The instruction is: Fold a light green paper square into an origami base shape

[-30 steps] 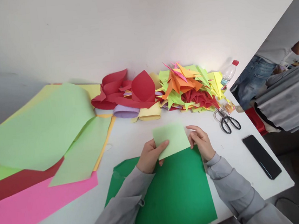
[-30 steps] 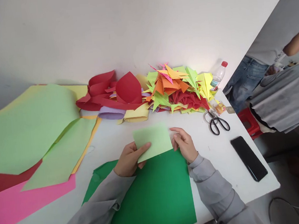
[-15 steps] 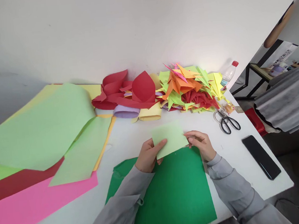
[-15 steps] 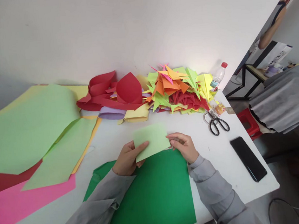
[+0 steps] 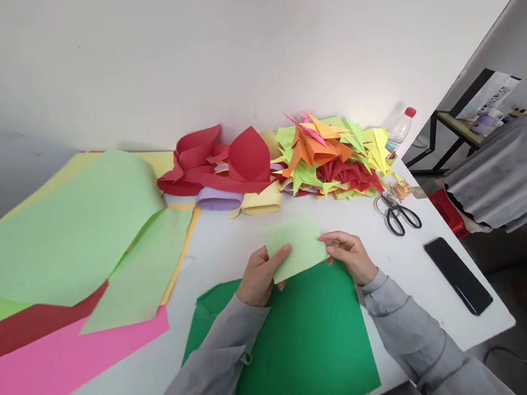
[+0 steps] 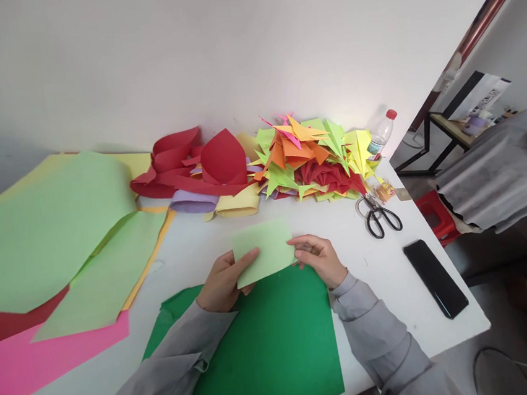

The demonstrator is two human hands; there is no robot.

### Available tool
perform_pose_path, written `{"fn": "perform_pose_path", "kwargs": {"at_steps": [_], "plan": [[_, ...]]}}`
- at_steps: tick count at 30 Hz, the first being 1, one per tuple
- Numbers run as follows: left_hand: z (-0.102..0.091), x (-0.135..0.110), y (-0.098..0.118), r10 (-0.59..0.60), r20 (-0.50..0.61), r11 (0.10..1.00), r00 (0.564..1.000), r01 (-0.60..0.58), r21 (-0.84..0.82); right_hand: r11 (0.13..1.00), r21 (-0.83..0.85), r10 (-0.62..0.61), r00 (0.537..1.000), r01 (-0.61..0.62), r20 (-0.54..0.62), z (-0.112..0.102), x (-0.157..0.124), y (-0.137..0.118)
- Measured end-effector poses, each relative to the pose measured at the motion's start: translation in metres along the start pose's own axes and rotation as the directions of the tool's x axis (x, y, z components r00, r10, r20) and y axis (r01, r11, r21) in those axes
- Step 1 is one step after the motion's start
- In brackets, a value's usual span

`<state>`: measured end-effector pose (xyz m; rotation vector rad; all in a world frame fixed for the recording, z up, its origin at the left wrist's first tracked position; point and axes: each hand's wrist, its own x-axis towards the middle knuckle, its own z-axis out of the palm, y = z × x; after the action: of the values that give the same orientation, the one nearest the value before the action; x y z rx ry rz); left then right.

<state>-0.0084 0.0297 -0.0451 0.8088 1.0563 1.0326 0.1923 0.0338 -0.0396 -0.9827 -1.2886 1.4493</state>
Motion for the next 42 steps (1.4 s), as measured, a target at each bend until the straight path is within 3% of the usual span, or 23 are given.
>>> {"fn": "perform_pose_path", "kwargs": {"at_steps": [5, 8, 13, 15, 18, 21, 23, 26, 29, 31, 34, 38, 42], "plan": [[0.004, -0.004, 0.001, -0.017, 0.062, 1.0, 0.998, 0.016, 0.019, 0.996, -0.085, 0.038, 0.998, -0.042, -0.045, 0.004, 0.0, 0.0], [0.004, -0.002, 0.002, -0.001, 0.078, 1.0, 0.997, -0.001, 0.016, 0.995, -0.099, -0.024, 0.997, 0.016, -0.079, 0.003, 0.002, 0.0], [-0.004, 0.005, 0.002, 0.18, -0.053, 0.983, 0.982, -0.179, 0.029, 0.977, -0.126, -0.192, 0.967, 0.172, -0.165, -0.002, 0.006, -0.002], [-0.006, 0.006, 0.0, 0.33, -0.053, 0.934, 0.942, -0.318, 0.165, 0.976, -0.124, -0.2, 0.963, 0.179, -0.179, -0.003, 0.006, -0.002], [-0.004, 0.003, -0.005, 0.532, 0.118, 0.74, 0.839, -0.528, 0.417, 0.981, -0.102, -0.177, 0.977, 0.165, -0.118, 0.0, 0.004, -0.002], [0.002, -0.001, -0.009, 0.595, 0.243, 0.574, 0.767, -0.616, 0.539, 0.98, -0.117, -0.166, 0.985, 0.159, -0.049, 0.004, 0.001, -0.003], [0.006, -0.002, -0.01, 0.603, 0.253, 0.546, 0.756, -0.623, 0.56, 0.974, -0.15, -0.18, 0.983, 0.172, -0.036, 0.006, -0.001, -0.004], [0.008, -0.004, -0.009, 0.592, 0.156, 0.626, 0.791, -0.573, 0.529, 0.949, -0.235, -0.223, 0.975, 0.211, -0.023, 0.007, -0.004, -0.005], [0.005, -0.005, -0.008, 0.529, -0.104, 0.79, 0.842, -0.443, 0.424, 0.911, -0.33, -0.265, 0.964, 0.248, -0.009, 0.006, -0.007, -0.004], [0.001, -0.003, -0.008, 0.483, -0.244, 0.852, 0.841, -0.389, 0.35, 0.911, -0.322, -0.278, 0.96, 0.256, -0.024, 0.006, -0.008, -0.002], [-0.004, 0.003, -0.007, 0.418, -0.357, 0.906, 0.835, -0.353, 0.235, 0.938, -0.278, -0.251, 0.958, 0.206, -0.138, 0.005, -0.006, 0.001], [-0.007, 0.008, 0.002, 0.282, -0.387, 0.955, 0.878, -0.296, 0.022, 0.986, -0.11, -0.156, 0.919, 0.125, -0.362, -0.001, 0.002, 0.002], [-0.009, 0.004, 0.014, 0.152, -0.281, 0.974, 0.948, -0.192, -0.119, 0.977, 0.116, -0.091, 0.842, 0.178, -0.532, -0.014, 0.01, 0.001]]}}
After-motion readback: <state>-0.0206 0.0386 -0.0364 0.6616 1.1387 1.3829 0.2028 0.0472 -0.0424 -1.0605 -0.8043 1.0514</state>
